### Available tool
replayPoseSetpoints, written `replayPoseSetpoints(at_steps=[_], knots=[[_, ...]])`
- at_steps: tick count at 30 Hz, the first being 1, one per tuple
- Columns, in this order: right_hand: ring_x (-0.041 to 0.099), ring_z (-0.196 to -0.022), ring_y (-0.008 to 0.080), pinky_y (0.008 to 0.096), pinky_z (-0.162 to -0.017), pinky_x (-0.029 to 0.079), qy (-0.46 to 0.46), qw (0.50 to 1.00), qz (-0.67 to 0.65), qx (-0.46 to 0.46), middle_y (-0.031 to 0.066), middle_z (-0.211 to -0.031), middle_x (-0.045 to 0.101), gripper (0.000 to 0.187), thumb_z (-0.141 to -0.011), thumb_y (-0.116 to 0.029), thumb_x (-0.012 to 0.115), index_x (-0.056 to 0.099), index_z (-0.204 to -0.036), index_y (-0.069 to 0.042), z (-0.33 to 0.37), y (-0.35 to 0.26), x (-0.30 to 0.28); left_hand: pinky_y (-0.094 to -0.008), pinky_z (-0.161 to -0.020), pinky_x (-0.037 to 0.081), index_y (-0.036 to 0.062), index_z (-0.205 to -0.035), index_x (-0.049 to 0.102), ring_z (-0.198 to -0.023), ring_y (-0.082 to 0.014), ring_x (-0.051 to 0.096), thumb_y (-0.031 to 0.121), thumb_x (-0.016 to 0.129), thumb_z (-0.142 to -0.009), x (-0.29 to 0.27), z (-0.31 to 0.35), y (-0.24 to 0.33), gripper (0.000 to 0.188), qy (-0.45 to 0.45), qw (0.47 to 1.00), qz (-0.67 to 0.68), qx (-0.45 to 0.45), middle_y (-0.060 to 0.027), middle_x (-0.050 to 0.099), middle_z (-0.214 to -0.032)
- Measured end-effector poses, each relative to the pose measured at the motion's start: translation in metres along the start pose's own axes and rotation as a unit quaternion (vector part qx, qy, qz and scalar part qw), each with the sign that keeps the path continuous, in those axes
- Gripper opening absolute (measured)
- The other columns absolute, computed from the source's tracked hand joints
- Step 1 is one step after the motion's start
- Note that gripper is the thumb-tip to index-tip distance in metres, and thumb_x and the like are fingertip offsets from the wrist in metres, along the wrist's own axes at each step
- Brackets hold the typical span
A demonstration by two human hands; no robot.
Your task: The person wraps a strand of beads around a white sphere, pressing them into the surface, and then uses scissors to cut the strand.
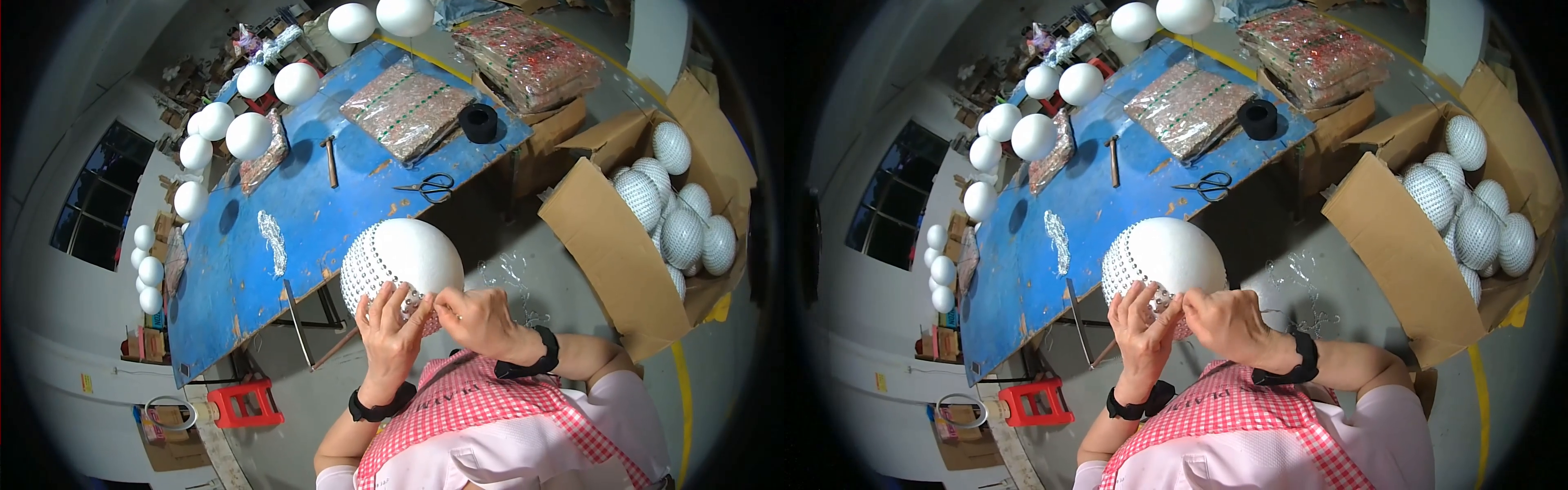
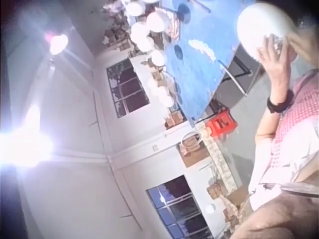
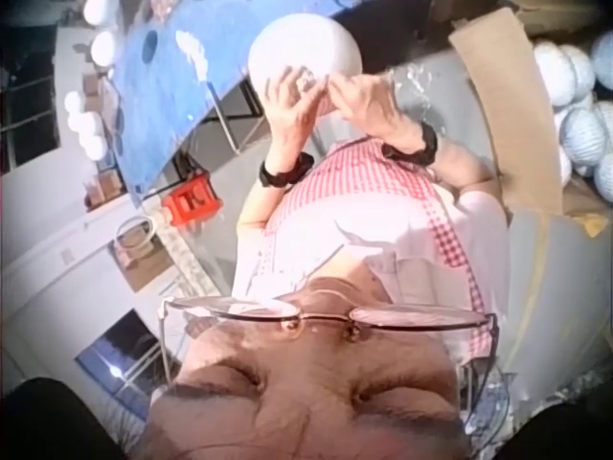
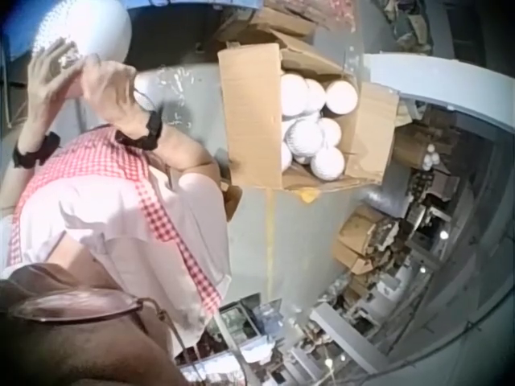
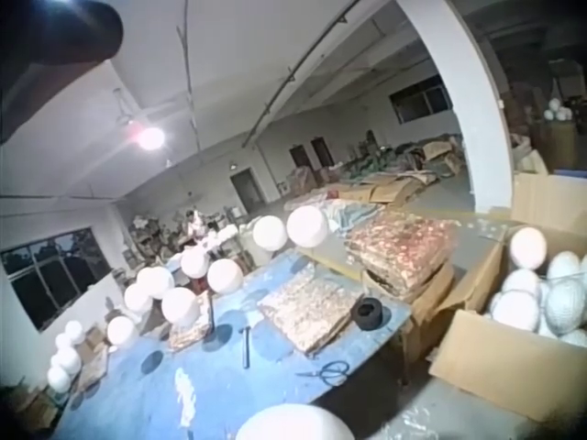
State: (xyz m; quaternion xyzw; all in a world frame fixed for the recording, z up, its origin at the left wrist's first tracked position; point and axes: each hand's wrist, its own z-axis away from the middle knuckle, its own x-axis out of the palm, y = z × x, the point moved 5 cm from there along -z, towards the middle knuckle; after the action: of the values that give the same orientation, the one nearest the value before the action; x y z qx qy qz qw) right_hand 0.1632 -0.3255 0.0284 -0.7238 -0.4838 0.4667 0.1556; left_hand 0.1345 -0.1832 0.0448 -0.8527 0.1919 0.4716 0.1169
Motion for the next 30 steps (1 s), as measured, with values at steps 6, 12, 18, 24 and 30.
replayPoseSetpoints(at_steps=[6,12,18,24,30], knots=[[0.057,-0.051,0.0093,0.0269,-0.047,0.043,-0.067,0.927,-0.274,0.246,0.007,-0.058,0.063,0.016,-0.086,-0.015,0.067,0.062,-0.08,-0.001,0.009,0.035,0.015,-0.0506,-0.106,0.031,0.0306,-0.12,0.068,-0.122,-0.0267,0.052,0.013,0.072,-0.078,0.002,0.004,-0.003,0.046,0.008,1.0,0.02,-0.008,-0.0056,0.06,-0.122],[0.055,-0.057,0.004,0.0231,-0.047,0.041,-0.057,0.861,-0.426,0.272,0.0023,-0.065,0.065,0.016,-0.088,-0.011,0.068,0.06,-0.081,0.0,0.017,0.053,0.037,-0.0502,-0.108,0.03,0.0236,-0.118,0.069,-0.125,-0.028,0.05,0.012,0.072,-0.078,0.001,0.001,-0.004,0.041,0.012,0.998,0.059,-0.031,-0.0066,0.059,-0.124],[0.054,-0.056,0.0031,0.0198,-0.047,0.039,-0.054,0.854,-0.429,0.288,0.0008,-0.065,0.062,0.016,-0.087,-0.012,0.071,0.059,-0.082,-0.002,0.017,0.06,0.026,-0.0497,-0.11,0.028,0.0166,-0.118,0.067,-0.13,-0.0297,0.046,0.008,0.069,-0.081,-0.004,0.001,-0.008,0.037,0.008,0.999,0.013,-0.031,-0.0083,0.057,-0.133],[0.055,-0.059,0.0035,0.0195,-0.05,0.042,-0.062,0.851,-0.421,0.308,-0.0001,-0.067,0.063,0.013,-0.087,-0.012,0.071,0.063,-0.086,-0.002,0.027,0.075,0.022,-0.0547,-0.11,0.027,0.0167,-0.123,0.063,-0.135,-0.0386,0.039,0.015,0.074,-0.08,-0.007,-0.008,-0.014,0.045,-0.033,0.983,0.154,-0.092,-0.0227,0.046,-0.143],[0.055,-0.061,0.0033,0.0201,-0.054,0.043,-0.126,0.843,-0.434,0.29,-0.0012,-0.068,0.062,0.012,-0.086,-0.011,0.07,0.067,-0.083,0.001,0.026,0.072,0.009,-0.0575,-0.112,0.023,0.0236,-0.122,0.064,-0.139,-0.0434,0.033,0.017,0.076,-0.078,0.007,-0.002,-0.017,0.045,-0.047,0.998,0.018,-0.025,-0.022,0.039,-0.148]])
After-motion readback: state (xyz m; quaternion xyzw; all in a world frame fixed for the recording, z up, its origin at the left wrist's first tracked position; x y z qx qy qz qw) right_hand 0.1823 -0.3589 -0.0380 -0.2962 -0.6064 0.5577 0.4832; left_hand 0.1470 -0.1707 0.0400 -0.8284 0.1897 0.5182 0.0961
